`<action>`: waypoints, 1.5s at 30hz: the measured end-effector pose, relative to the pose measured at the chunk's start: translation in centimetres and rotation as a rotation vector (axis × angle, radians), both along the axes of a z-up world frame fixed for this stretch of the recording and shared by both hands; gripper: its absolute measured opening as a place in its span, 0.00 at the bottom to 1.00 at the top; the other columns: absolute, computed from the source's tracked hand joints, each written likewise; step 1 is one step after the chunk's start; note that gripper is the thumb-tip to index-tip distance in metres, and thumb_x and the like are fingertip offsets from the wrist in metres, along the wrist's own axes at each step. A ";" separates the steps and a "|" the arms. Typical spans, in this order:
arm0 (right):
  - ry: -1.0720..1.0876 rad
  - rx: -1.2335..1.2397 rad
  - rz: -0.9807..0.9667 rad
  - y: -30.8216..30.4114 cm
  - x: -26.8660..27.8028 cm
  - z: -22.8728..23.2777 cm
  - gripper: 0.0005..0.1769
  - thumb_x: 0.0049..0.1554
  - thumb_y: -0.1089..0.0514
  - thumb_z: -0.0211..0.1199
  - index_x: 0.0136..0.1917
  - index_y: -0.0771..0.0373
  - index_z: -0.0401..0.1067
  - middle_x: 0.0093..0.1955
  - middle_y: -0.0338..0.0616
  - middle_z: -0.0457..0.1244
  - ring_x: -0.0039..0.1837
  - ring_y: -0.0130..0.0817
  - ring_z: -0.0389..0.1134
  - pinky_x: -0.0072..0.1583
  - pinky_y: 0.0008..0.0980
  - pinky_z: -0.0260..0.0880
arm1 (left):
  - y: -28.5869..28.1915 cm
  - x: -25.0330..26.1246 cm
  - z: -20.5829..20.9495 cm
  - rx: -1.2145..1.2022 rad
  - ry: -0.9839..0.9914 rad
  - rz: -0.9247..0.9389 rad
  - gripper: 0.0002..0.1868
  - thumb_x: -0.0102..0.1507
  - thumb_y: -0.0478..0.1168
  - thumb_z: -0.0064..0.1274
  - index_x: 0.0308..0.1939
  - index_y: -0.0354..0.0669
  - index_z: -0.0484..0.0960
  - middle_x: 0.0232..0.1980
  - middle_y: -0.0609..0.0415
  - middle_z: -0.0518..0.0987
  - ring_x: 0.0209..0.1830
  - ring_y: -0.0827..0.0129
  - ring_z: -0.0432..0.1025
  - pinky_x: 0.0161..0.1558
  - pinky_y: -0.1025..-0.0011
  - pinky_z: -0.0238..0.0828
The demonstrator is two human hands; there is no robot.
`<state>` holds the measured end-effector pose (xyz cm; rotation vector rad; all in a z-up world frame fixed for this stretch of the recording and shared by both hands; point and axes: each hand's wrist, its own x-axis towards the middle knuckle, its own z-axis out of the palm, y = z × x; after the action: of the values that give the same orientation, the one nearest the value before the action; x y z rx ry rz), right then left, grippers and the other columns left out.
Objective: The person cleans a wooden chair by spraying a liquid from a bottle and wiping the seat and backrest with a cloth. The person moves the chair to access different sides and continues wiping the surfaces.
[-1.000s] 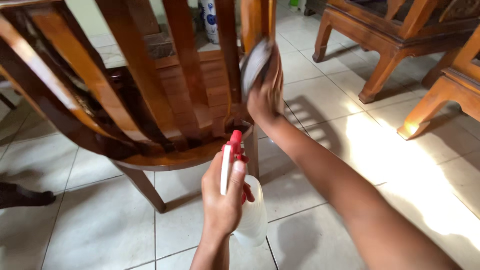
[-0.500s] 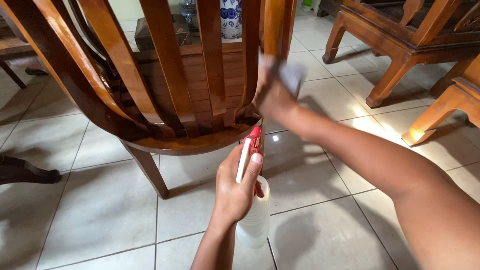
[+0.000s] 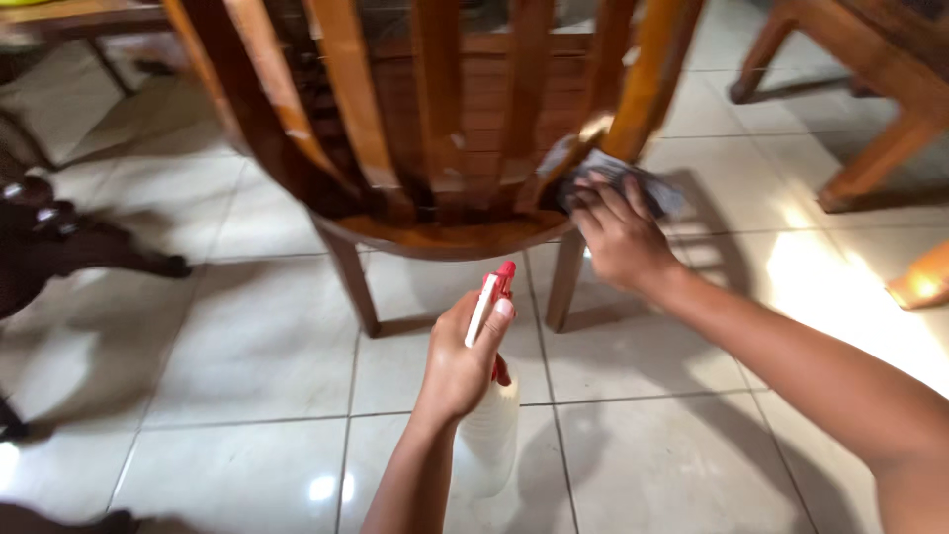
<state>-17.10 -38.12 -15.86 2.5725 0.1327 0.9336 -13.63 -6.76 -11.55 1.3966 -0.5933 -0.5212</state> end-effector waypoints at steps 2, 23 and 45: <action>-0.091 0.028 -0.047 2.5 0.3 -0.2 0.20 0.60 0.61 0.50 0.62 0.70 0.72 0.66 0.56 0.65 0.73 0.52 0.64 0.74 0.65 0.54 | 1.2 1.1 -0.2 0.004 0.042 0.016 0.26 0.64 0.57 0.52 0.46 0.33 0.80 0.31 0.57 0.73 0.19 0.72 0.68 0.19 0.70 0.68; 0.321 2.717 -0.203 21.7 -4.6 17.2 0.31 0.61 0.57 0.51 0.76 0.65 0.59 0.72 0.50 0.62 0.70 0.44 0.65 0.70 0.46 0.62 | 18.0 3.5 21.6 0.105 0.107 0.258 0.23 0.63 0.43 0.55 0.58 0.34 0.78 0.33 0.57 0.79 0.21 0.76 0.70 0.24 0.74 0.70; 0.843 3.040 -0.020 38.6 9.4 49.0 0.29 0.58 0.59 0.54 0.71 0.72 0.61 0.69 0.60 0.62 0.69 0.55 0.65 0.70 0.61 0.63 | 42.2 3.0 54.4 0.205 0.050 0.896 0.23 0.67 0.47 0.51 0.58 0.32 0.78 0.30 0.55 0.78 0.21 0.75 0.71 0.24 0.74 0.69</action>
<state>-7.74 0.49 33.13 -0.5704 0.5685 0.4217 -10.67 35.43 42.85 1.6659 0.1635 0.1125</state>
